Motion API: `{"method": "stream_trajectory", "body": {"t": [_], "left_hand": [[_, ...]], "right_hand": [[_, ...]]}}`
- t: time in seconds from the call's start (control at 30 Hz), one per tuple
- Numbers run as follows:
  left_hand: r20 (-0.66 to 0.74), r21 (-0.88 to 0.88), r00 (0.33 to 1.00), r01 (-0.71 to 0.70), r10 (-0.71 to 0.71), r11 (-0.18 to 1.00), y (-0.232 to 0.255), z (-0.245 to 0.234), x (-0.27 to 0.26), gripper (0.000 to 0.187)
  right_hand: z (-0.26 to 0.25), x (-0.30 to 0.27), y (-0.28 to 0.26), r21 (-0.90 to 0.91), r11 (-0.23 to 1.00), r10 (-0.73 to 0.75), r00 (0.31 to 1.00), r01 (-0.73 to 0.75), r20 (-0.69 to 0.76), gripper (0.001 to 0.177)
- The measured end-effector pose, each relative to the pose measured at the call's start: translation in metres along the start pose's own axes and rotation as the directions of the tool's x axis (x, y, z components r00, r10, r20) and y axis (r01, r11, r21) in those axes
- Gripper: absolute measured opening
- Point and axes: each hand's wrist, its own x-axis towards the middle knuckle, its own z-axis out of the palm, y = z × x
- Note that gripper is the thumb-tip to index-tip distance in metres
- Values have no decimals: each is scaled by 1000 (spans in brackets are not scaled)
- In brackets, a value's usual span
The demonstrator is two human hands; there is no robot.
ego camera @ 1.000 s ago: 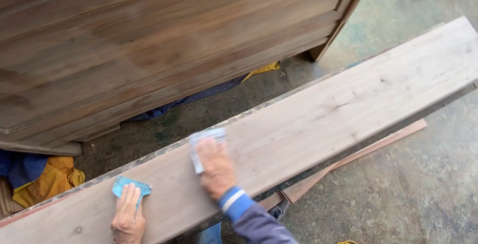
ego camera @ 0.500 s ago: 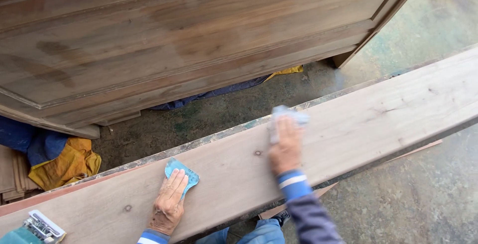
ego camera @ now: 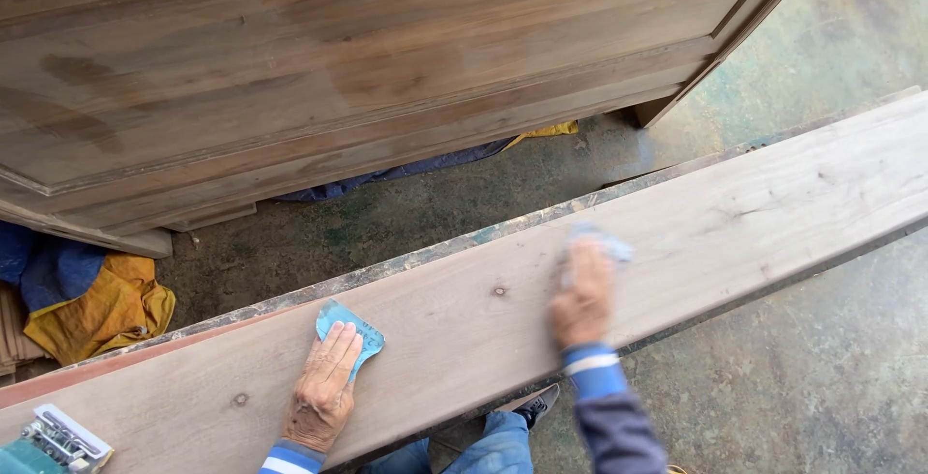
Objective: Sanding a long wooden board by hand using sandpaper blocks.
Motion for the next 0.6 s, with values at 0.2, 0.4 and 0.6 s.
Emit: {"method": "stream_trajectory", "body": {"t": [0.2,0.4,0.6], "left_hand": [[-72,12,997,-27,28,1000,3,7,2,51],[18,-116,912,-405,409,907,107,126,105,38],[106,-55,865,-488,491,871,169,171,163,37]], "right_hand": [[2,-69,-99,404,811,-483,874,422,56,80],[10,-10,134,21,991,130,989,-129,-70,45],[0,1,129,146,968,220,970,-205,-99,46]]}}
